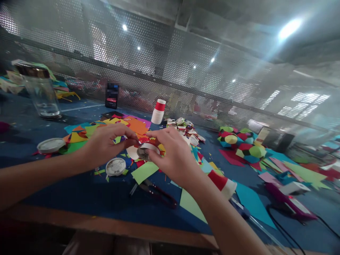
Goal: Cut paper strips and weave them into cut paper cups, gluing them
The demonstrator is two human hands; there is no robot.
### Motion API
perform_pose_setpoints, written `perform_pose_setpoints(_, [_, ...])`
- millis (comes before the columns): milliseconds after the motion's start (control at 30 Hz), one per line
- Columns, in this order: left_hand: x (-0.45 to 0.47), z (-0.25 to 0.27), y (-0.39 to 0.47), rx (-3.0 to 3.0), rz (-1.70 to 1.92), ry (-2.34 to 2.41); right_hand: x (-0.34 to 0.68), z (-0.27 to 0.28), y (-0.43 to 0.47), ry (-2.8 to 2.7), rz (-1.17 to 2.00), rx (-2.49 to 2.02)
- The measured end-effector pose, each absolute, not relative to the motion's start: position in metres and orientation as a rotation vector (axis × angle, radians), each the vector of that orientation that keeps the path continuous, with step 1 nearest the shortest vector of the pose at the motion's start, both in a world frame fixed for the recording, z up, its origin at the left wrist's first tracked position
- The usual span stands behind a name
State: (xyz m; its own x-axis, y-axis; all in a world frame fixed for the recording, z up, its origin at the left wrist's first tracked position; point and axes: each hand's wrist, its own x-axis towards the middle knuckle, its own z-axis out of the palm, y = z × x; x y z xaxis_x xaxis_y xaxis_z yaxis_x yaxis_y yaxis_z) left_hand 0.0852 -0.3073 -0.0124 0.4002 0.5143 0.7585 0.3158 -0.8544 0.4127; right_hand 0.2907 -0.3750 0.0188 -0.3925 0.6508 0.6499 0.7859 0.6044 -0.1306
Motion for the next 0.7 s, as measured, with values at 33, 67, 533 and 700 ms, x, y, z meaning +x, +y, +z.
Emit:
perform_pose_setpoints(33, [0.085, -0.013, -0.308, 2.454, 1.435, 0.747, 0.290, 0.019, -0.374, -2.160, -0.265, -1.126])
perform_pose_setpoints(67, [0.086, -0.013, -0.308, 2.450, 1.428, 0.749, 0.289, 0.018, -0.374, -2.167, -0.277, -1.118])
perform_pose_setpoints(533, [0.077, -0.009, -0.309, 2.309, 1.497, 0.735, 0.305, 0.029, -0.378, -1.950, -0.131, -1.460])
perform_pose_setpoints(700, [0.064, -0.010, -0.303, 2.040, 1.564, 0.822, 0.388, 0.069, -0.327, -1.436, -0.051, -1.776])
